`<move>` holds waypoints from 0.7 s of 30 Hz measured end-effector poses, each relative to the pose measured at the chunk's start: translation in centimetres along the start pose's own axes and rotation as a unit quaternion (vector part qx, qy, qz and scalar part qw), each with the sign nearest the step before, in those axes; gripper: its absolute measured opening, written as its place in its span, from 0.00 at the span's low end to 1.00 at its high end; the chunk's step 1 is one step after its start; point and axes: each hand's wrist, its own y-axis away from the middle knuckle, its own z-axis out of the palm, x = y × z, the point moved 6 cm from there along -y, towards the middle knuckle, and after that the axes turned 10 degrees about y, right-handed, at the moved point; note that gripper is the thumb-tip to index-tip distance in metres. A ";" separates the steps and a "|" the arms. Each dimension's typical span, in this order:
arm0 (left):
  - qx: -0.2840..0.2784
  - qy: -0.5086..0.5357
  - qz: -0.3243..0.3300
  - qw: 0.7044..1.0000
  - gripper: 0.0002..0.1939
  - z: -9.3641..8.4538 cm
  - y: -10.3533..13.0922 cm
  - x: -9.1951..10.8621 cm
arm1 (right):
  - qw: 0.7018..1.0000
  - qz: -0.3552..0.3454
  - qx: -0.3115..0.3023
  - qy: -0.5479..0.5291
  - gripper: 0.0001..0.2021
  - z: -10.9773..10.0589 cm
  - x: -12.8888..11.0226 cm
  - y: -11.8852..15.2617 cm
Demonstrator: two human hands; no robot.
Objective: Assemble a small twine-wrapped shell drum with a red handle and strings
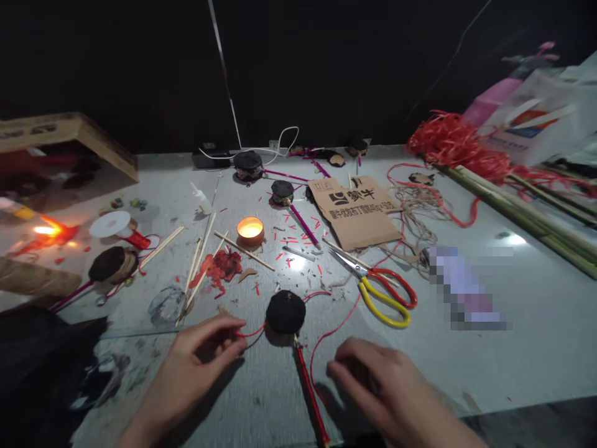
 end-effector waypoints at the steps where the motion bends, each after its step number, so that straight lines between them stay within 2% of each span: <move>1: 0.009 -0.010 0.015 1.000 0.11 -0.5 0.1 0.0 | 1.000 -0.003 0.022 0.021 0.14 -1.2 0.5 -0.3; 3: 0.017 -0.035 0.052 0.998 0.09 -1.3 0.2 0.3 | 0.996 -0.012 0.067 0.052 0.14 -3.4 1.4 -0.8; 6: 0.029 -0.065 0.119 0.990 0.12 -2.3 0.3 1.3 | 0.991 -0.019 0.105 0.086 0.14 -5.5 2.7 -1.4; 9: 0.068 -0.097 0.175 0.977 0.15 -3.3 0.7 2.2 | 0.985 -0.021 0.127 0.119 0.13 -6.6 3.6 -1.7; 12: 0.098 -0.126 0.200 0.967 0.15 -4.1 1.2 2.5 | 0.984 -0.022 0.127 0.121 0.13 -6.7 3.9 -2.1; 14: 0.112 -0.143 0.212 0.960 0.13 -4.6 1.4 2.7 | 0.986 -0.027 0.120 0.108 0.14 -6.4 4.0 -2.4; 17: 0.146 -0.160 0.190 0.958 0.11 -6.1 1.5 2.9 | 0.989 -0.029 0.113 0.096 0.15 -6.1 4.3 -2.9; 19: 0.193 -0.180 0.161 0.951 0.13 -8.2 1.9 2.8 | 0.989 -0.026 0.115 0.091 0.15 -5.9 4.7 -3.4; 21: 0.238 -0.230 0.145 0.932 0.18 -10.9 2.8 2.6 | 0.988 -0.023 0.123 0.086 0.16 -5.8 5.2 -3.8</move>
